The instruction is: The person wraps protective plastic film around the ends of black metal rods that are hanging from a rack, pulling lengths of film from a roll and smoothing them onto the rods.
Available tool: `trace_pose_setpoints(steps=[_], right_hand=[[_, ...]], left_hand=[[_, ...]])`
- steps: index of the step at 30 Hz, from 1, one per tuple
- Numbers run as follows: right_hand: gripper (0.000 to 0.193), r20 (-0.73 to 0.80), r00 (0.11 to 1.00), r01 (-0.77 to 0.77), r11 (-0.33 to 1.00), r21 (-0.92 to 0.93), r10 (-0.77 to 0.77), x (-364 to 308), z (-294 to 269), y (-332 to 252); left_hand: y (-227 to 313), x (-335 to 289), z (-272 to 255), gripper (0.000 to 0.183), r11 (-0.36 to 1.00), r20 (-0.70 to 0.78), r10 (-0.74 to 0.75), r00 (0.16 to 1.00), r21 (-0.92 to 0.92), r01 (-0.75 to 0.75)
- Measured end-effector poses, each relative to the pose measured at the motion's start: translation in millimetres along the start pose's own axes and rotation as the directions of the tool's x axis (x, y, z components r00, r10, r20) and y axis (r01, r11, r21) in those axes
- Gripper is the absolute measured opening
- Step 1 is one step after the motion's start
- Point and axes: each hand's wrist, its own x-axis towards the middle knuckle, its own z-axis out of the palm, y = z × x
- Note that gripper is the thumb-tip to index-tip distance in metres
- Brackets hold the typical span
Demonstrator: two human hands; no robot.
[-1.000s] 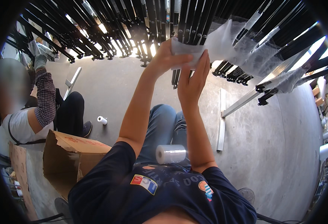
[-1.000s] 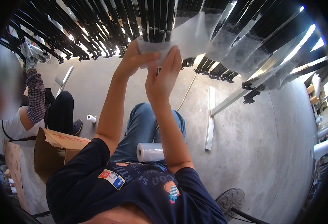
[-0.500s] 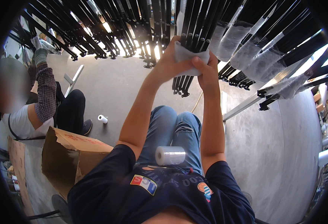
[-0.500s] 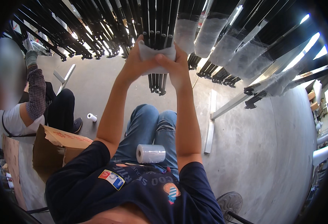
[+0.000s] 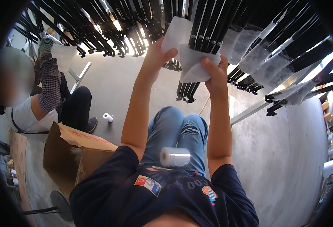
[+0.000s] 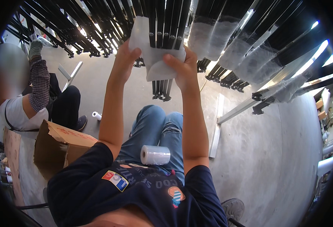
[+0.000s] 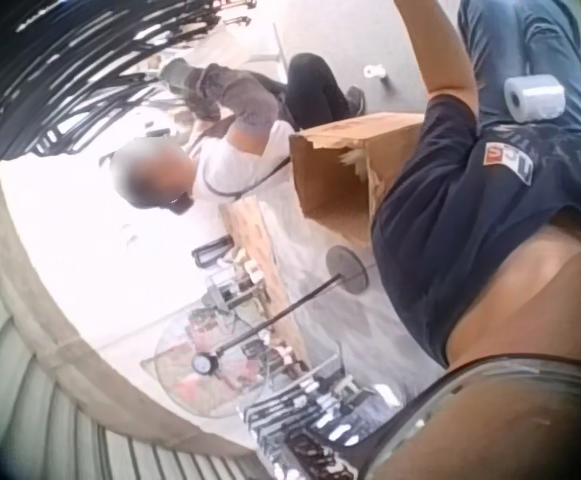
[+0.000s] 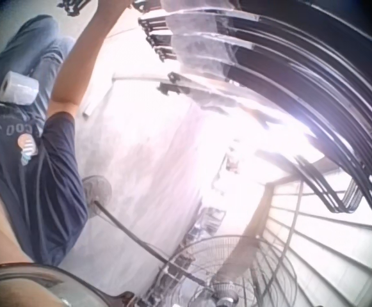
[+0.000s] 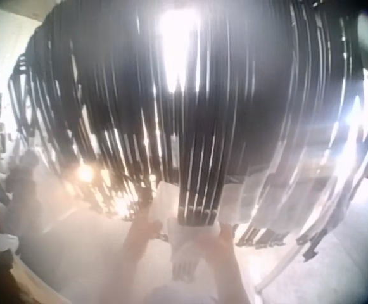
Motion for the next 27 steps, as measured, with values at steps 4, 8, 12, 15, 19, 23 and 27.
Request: trace_pose_setpoints(steps=[4, 8, 12, 15, 19, 23, 27], right_hand=[[0.035, -0.026, 0.999, 0.034, 0.999, -0.024, -0.035, 0.4, 1.3, 2.8], [0.034, -0.047, 0.997, 0.065, 0.998, -0.027, -0.066, 0.5, 4.9, 6.8], [0.030, -0.022, 0.998, 0.063, 0.998, -0.019, -0.063, -0.9, -4.7, 7.6], [0.032, -0.069, 0.995, 0.076, 0.997, -0.007, -0.076, -0.6, 5.0, 7.8], [0.029, -0.071, 0.994, 0.078, 0.997, 0.002, -0.078, -1.8, 11.1, 4.5], [0.028, -0.025, 0.998, 0.059, 0.993, -0.099, -0.062, -0.7, 14.3, 2.3], [0.028, -0.011, 0.999, 0.033, 0.992, -0.121, -0.035, -1.7, 20.6, 1.7]], left_hand=[[5.2, -15.0, 14.3, 0.025, 0.991, -0.137, 0.099, 0.986, -0.073, -0.109], [5.4, -33.2, 29.5, 0.017, 0.971, -0.270, 0.229, 0.935, 0.133, -0.199], [1.4, -39.4, 51.2, 0.019, 0.937, -0.314, 0.346, 0.884, 0.162, -0.309], [2.3, -41.8, 53.8, 0.021, 0.915, -0.288, 0.397, 0.872, 0.195, -0.352], [8.4, -39.3, 59.7, 0.024, 0.918, -0.326, 0.380, 0.865, 0.244, -0.311], [10.0, -40.8, 59.6, 0.028, 0.948, -0.394, 0.274, 0.877, 0.263, -0.178], [11.7, -37.7, 59.3, 0.028, 0.616, -0.147, 0.626, 0.766, 0.696, -0.370]])
